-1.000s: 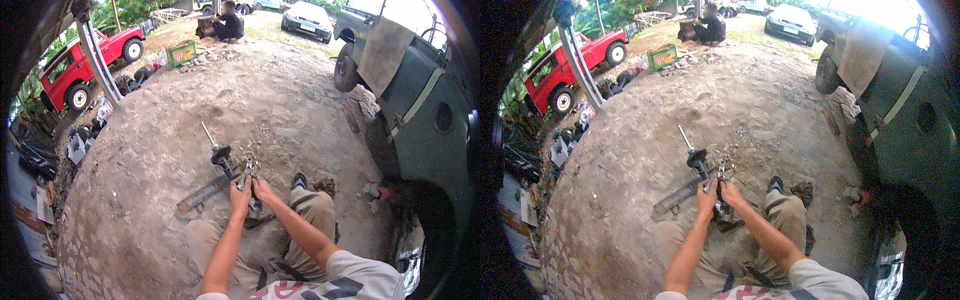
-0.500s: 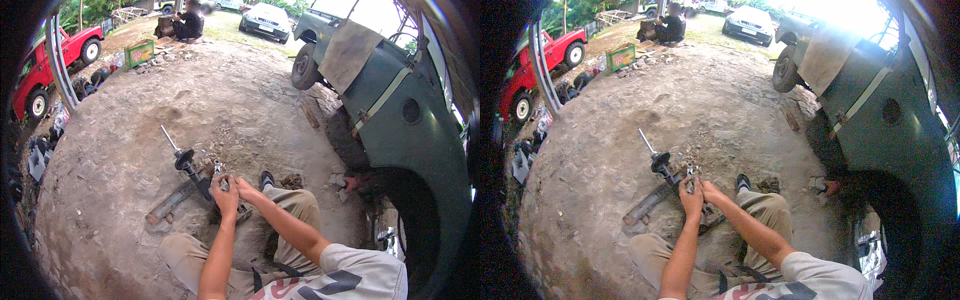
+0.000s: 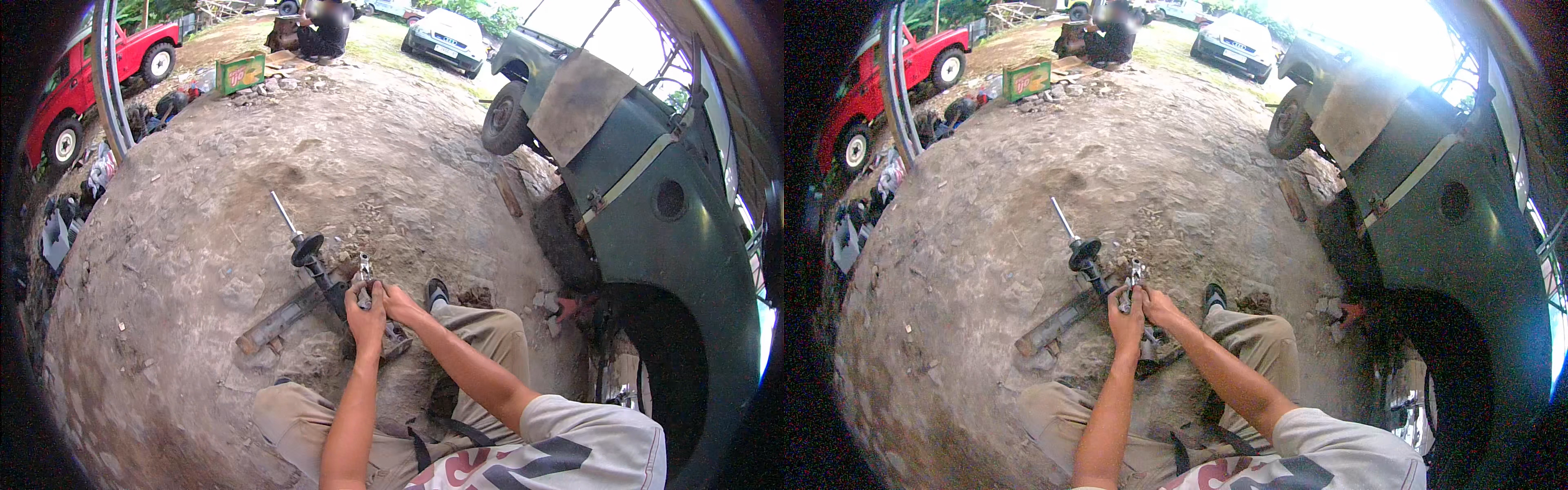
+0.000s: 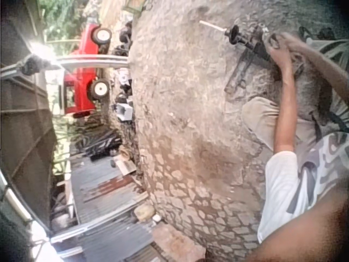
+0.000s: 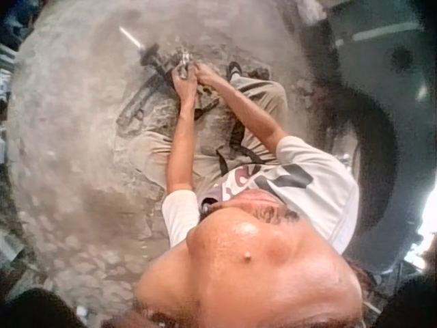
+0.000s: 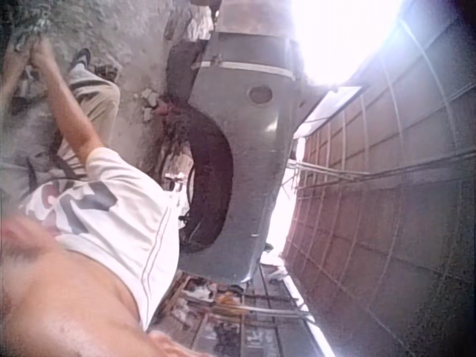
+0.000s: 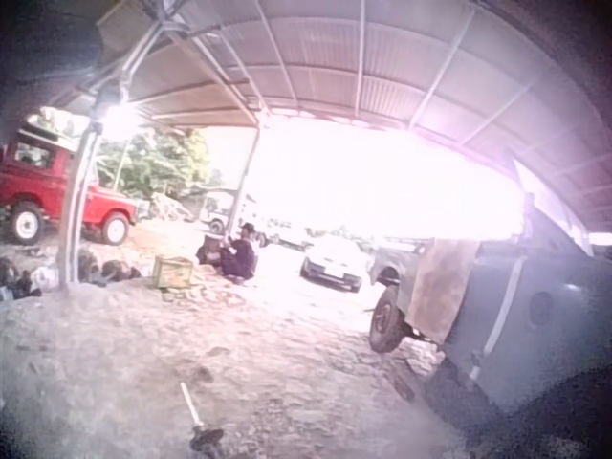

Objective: The person sits on the ground and uses a wrench to tighten or loosen a bolt on a metal part that is clamped in a vise. The person repeatedly adjusts the wrench and the part throughout the clip.

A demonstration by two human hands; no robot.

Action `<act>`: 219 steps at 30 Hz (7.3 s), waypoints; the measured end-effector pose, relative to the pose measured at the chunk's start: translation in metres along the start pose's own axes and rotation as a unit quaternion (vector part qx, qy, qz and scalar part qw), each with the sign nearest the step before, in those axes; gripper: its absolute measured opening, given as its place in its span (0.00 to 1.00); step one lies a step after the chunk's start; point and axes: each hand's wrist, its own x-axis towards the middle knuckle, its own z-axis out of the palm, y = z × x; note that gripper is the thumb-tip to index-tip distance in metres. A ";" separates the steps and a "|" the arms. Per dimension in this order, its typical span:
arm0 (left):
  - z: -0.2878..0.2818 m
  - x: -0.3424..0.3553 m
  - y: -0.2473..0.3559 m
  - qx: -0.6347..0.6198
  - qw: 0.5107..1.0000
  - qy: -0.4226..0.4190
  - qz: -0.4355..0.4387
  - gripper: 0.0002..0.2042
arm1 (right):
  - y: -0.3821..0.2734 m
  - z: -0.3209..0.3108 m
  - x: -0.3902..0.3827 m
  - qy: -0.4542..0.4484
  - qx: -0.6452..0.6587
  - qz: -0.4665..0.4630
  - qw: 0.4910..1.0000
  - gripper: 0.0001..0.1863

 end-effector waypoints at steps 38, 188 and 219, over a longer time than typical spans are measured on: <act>0.007 -0.012 0.011 0.098 0.993 0.040 0.059 0.19 | 0.059 0.008 -0.002 -0.022 0.007 0.027 0.999 0.29; 0.015 -0.007 -0.011 -0.009 0.993 0.078 0.089 0.14 | -0.003 -0.013 0.004 -0.057 -0.029 0.016 0.998 0.32; 0.022 -0.016 0.006 0.033 0.989 0.077 0.125 0.12 | 0.051 -0.007 0.023 -0.056 0.088 -0.003 0.995 0.26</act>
